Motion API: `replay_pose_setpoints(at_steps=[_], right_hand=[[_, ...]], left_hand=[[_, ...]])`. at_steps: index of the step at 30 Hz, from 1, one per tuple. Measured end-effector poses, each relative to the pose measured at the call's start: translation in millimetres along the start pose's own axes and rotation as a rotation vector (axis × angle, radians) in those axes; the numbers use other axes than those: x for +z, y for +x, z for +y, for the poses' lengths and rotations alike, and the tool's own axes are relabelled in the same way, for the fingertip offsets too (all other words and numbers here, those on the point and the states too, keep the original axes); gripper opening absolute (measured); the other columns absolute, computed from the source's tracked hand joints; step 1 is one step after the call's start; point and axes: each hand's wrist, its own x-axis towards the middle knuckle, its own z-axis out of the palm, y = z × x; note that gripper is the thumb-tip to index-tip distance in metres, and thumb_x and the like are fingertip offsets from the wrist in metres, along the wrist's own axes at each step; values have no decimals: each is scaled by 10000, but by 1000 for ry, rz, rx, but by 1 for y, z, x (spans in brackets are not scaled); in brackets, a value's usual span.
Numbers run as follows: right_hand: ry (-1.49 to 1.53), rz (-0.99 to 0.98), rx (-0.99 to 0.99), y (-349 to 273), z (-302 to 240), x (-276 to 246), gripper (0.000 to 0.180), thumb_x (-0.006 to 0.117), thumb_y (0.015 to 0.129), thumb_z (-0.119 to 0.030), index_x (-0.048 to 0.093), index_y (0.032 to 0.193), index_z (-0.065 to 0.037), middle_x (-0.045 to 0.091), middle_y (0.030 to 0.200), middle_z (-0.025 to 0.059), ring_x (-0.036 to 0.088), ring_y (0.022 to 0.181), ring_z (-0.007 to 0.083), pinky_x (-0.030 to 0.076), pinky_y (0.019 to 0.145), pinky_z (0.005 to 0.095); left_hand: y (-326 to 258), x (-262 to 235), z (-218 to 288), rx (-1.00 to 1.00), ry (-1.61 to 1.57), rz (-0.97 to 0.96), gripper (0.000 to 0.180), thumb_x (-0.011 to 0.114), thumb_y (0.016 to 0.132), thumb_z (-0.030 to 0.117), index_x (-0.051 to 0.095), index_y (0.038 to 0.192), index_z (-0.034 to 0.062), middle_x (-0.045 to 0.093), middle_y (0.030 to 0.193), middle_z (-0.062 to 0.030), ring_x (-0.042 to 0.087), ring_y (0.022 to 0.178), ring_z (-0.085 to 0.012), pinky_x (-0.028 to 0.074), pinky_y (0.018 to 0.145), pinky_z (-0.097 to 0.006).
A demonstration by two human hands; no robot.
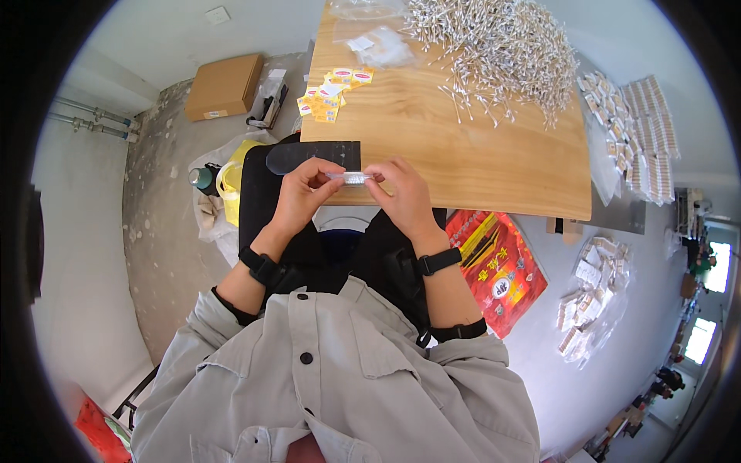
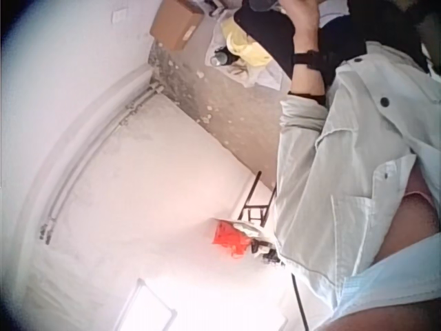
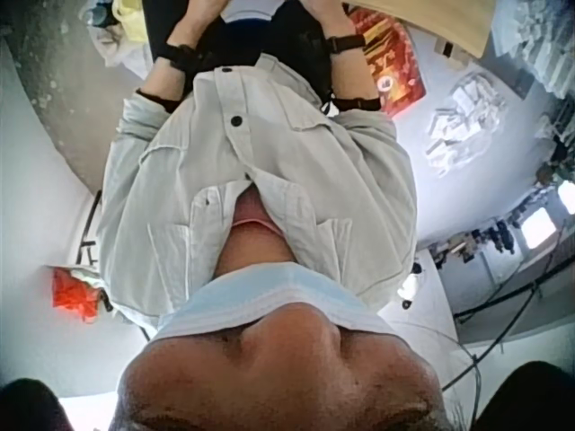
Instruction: The person sits on the floor and packs cotton swabs into small plastic sleeves. They gather loose swabs from a pile on a wooden board, align them, and insert them into clear plastic packaging. The person then seals the packages and places them on the table.
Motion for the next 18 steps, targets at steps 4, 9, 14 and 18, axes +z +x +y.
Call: replay_pose_setpoints(at_steps=[4, 9, 14, 18], right_hand=[[80, -19, 32, 2, 0, 1, 101, 700, 838, -46, 675, 936, -35, 617, 839, 91, 640, 781, 218, 517, 720, 310], [129, -20, 66, 3, -1, 3, 88, 695, 844, -48, 676, 927, -29, 619, 842, 85, 633, 784, 209, 512, 731, 295], [134, -12, 61, 3, -2, 4, 87, 694, 845, -50, 675, 927, -30, 618, 844, 80, 627, 784, 203, 501, 720, 292], [102, -8, 35, 2, 1, 4, 83, 695, 844, -54, 676, 923, -37, 614, 840, 73, 614, 774, 190, 482, 684, 291]], left_hand=[[2, 0, -3, -23, -122, -38, 144, 707, 886, 44, 685, 1027, 25, 661, 879, 7, 582, 756, -28, 491, 684, -188], [-1, -4, 0, -109, -70, -31, 138, 701, 890, 42, 684, 1024, 20, 677, 926, -11, 597, 783, -41, 497, 697, -198], [-1, -5, -4, 37, 3, 9, 130, 704, 881, 43, 689, 1009, 24, 683, 985, -28, 607, 814, -66, 498, 718, -219], [-1, -5, 2, 102, 36, 11, 107, 706, 874, 43, 694, 978, 23, 676, 986, -37, 604, 797, -77, 491, 700, -227]])
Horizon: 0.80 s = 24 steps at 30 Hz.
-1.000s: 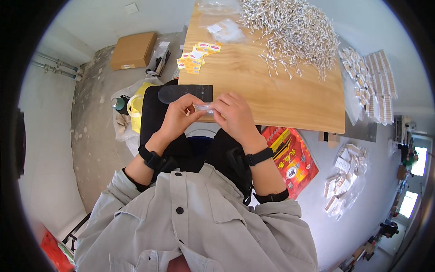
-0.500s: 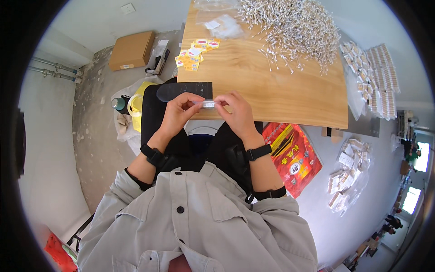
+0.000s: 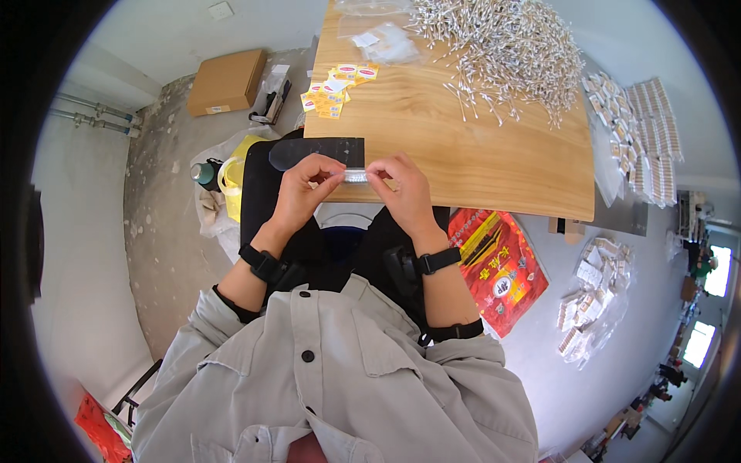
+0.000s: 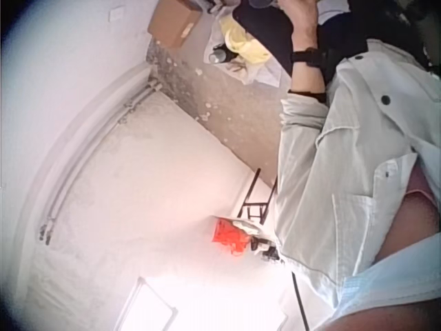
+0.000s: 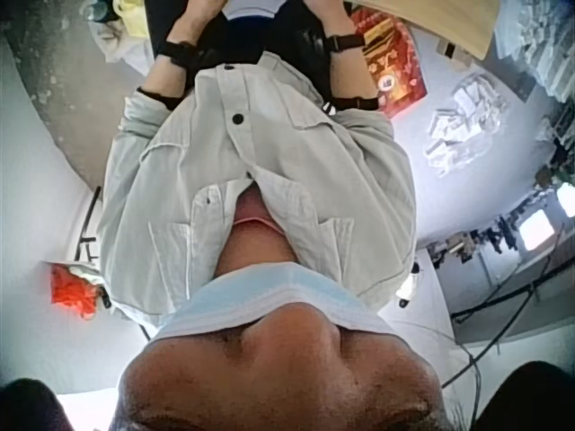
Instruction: The person sits on the floor and packs cotton swabs into small plastic sleeves. They gather loose swabs from a pile on a wooden board, align them, and insert them into clear plastic packaging. The person then seals the packages and places them on the table.
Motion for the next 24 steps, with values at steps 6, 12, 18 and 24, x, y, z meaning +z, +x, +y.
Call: replay_pose_setpoints(at_steps=[6, 12, 18, 24], right_hand=[[-21, -12, 42, -1, -5, 3, 85, 703, 840, -55, 677, 920, -45, 587, 824, 60, 574, 725, 164, 454, 632, 279], [66, -4, 49, -3, -6, 17, 96, 703, 854, -55, 672, 944, -43, 571, 857, 50, 550, 659, 126, 437, 588, 246], [497, -23, 368, -9, -1, 26, 122, 669, 920, -115, 663, 1018, -43, 609, 889, 12, 560, 669, 79, 437, 577, 221], [658, 28, 675, -12, 2, 41, 205, 588, 982, -220, 653, 1050, -38, 646, 863, 16, 604, 683, 72, 456, 575, 211]], left_hand=[[0, 2, 4, 66, 61, 1, 74, 700, 865, 31, 686, 936, 20, 662, 959, -36, 568, 727, -85, 471, 643, -232], [2, 10, 7, 82, 76, -26, 50, 696, 869, 30, 663, 907, 26, 646, 918, -17, 539, 691, -74, 461, 617, -227], [1, 16, -2, -353, -372, -6, 109, 677, 927, 127, 595, 964, 66, 618, 868, 15, 553, 686, -48, 455, 603, -198], [5, 21, -11, -612, -696, -41, 147, 672, 944, 193, 544, 928, 121, 607, 814, 22, 578, 684, -47, 475, 627, -194]])
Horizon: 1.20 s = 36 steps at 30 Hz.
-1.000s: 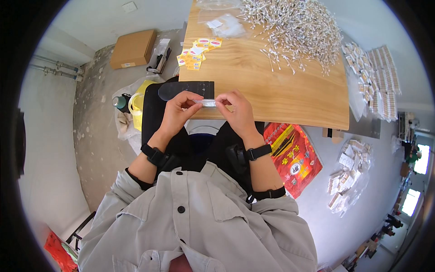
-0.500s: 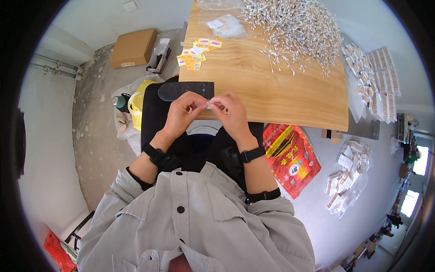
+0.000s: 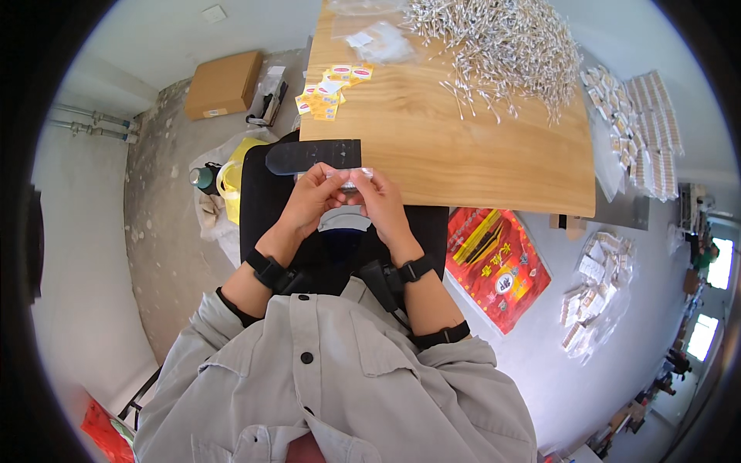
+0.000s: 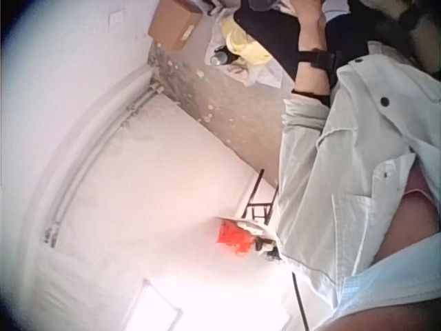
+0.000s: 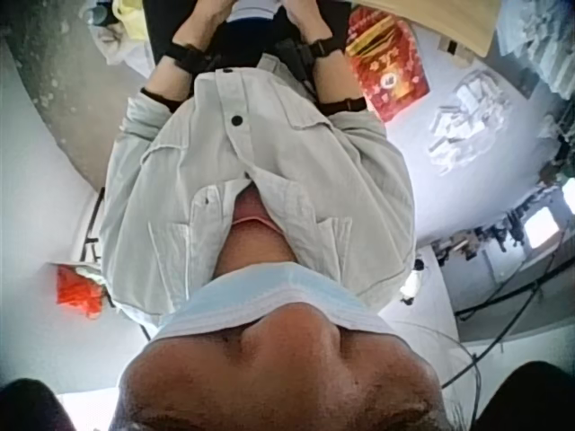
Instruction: The person sits on the floor and packs cotton swabs into small plastic sleeves. They gather loose swabs from a pile on a wooden board, align them, and insert them into clear plastic packaging. The person then seals the packages and places them on the table.
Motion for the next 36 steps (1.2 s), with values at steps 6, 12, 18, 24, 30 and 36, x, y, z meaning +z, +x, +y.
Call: replay_pose_setpoints(at_steps=[6, 12, 18, 24, 30, 36], right_hand=[[58, 133, -159, 3, 21, 11, 255, 522, 1010, -223, 625, 988, 10, 623, 799, 55, 599, 620, 92, 492, 544, 232], [0, 223, -262, -1, 22, 14, 268, 465, 1033, -211, 580, 938, 11, 607, 792, 68, 592, 607, 104, 509, 545, 238], [10, 258, -263, 0, 25, 16, 310, 427, 1053, -240, 574, 962, 17, 597, 843, 69, 606, 661, 102, 526, 570, 244], [49, 249, -307, 5, 34, 15, 332, 420, 1058, -249, 585, 978, 27, 598, 912, 81, 624, 761, 126, 548, 661, 260], [39, 209, -298, 6, 36, 16, 350, 411, 1060, -266, 580, 1000, 34, 630, 954, 112, 645, 800, 159, 562, 713, 279], [8, 135, -228, -1, 23, 15, 376, 383, 1065, -297, 548, 1064, 41, 662, 1011, 166, 689, 818, 199, 589, 753, 314]], left_hand=[[3, -2, -7, 5, -80, -29, 144, 648, 953, 173, 525, 920, 106, 630, 818, -9, 611, 695, -68, 517, 638, -207], [0, 3, -12, 32, -119, -23, 124, 597, 989, 191, 557, 914, 101, 671, 843, -31, 652, 734, -82, 554, 687, -226], [0, 2, -9, 128, 1, -21, 150, 643, 955, 151, 577, 1022, 35, 678, 884, -68, 674, 774, -109, 559, 685, -223], [-4, 9, -5, 439, 444, 23, 181, 725, 862, 23, 617, 1007, 6, 660, 853, -28, 635, 745, -64, 528, 661, -208], [-6, -7, 0, 473, 637, 45, 146, 764, 818, 26, 649, 899, -16, 573, 833, -10, 607, 715, -62, 496, 638, -215], [-7, -18, 0, 519, 607, -29, 132, 731, 867, 45, 669, 977, 5, 611, 849, 13, 605, 750, -45, 498, 693, -203]])
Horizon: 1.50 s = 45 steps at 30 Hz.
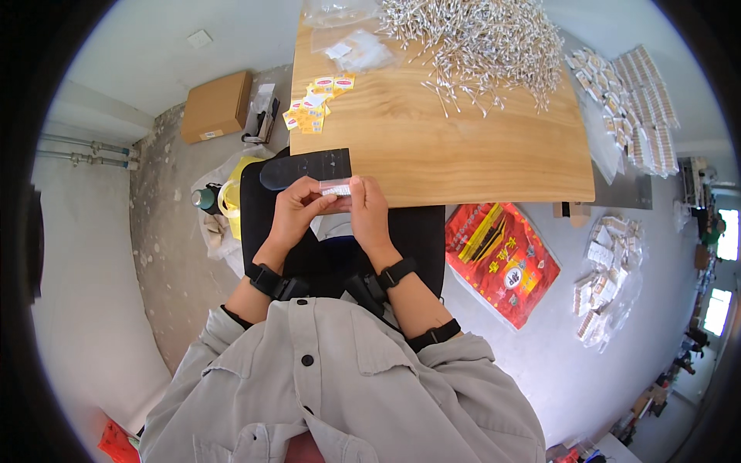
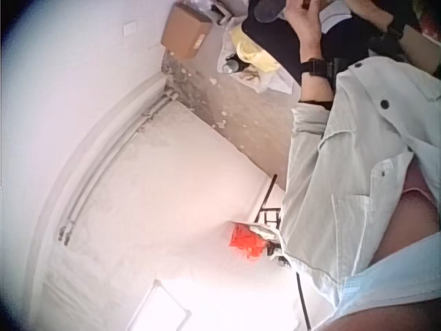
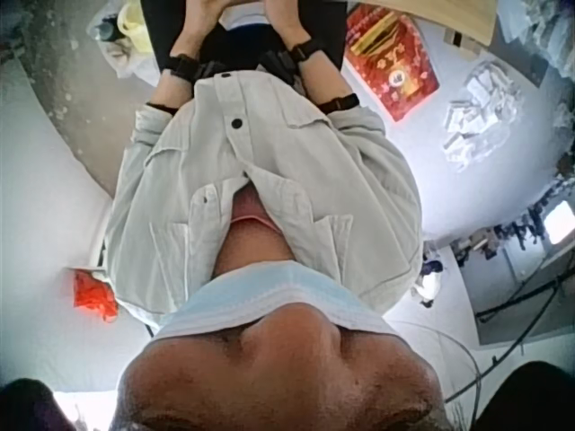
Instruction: The person sits on the floor and packs cotton swabs into small plastic sleeves. They gather loose swabs from a pile on a wooden board, align them, and insert them into clear plastic packaging. The person then seals the packages and places them on the table.
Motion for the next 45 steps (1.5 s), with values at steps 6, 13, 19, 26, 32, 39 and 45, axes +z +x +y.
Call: replay_pose_setpoints(at_steps=[6, 13, 19, 26, 32, 39, 45], right_hand=[[-4, 35, -40, 5, 3, 1, 327, 419, 1059, -260, 554, 1009, 33, 651, 927, 143, 696, 748, 197, 566, 681, 292], [214, -154, 200, 3, -14, -10, 305, 485, 1035, -269, 572, 1153, -1, 653, 1047, 109, 677, 922, 173, 543, 697, 277], [-12, -305, 74, -2, -16, -25, 318, 525, 1015, -245, 579, 1223, -11, 630, 1125, 90, 677, 902, 153, 523, 667, 250], [97, -131, 139, -4, -5, -20, 286, 464, 1026, -223, 625, 1102, 1, 647, 967, 77, 659, 835, 140, 506, 637, 259], [65, 17, -56, -3, 19, -5, 311, 414, 1037, -243, 620, 1039, -10, 626, 893, 67, 545, 678, 100, 475, 617, 253], [-226, -325, -61, 2, -15, -35, 275, 680, 900, -82, 634, 1161, -9, 598, 919, 33, 581, 742, 81, 490, 650, 232], [-139, -494, 0, 14, -30, -49, 289, 668, 893, -31, 650, 1179, -1, 594, 1040, 63, 658, 891, 147, 530, 785, 258]], left_hand=[[5, 0, 11, -230, -164, -32, 123, 700, 908, 113, 682, 979, 15, 621, 758, 7, 587, 710, -43, 479, 646, -205], [8, 6, 15, -364, -290, 72, 165, 683, 932, 199, 667, 889, 40, 593, 698, 22, 521, 618, -34, 416, 581, -189], [7, 5, 13, -406, -283, 14, 190, 656, 954, 229, 651, 881, 54, 616, 720, 13, 553, 620, -39, 440, 588, -189], [0, 15, 14, -391, -335, 16, 202, 622, 975, 226, 626, 929, 30, 671, 827, -31, 657, 722, -78, 511, 645, -204], [0, 17, 17, -404, -332, 46, 208, 615, 979, 223, 613, 944, 18, 667, 847, -44, 665, 732, -94, 537, 668, -224], [2, 16, 11, -370, -339, 38, 233, 619, 979, 251, 595, 922, 26, 662, 840, -48, 676, 743, -107, 535, 664, -221], [3, 13, 12, -372, -340, -6, 242, 608, 987, 260, 593, 926, 26, 677, 833, -58, 677, 725, -104, 529, 654, -215]])
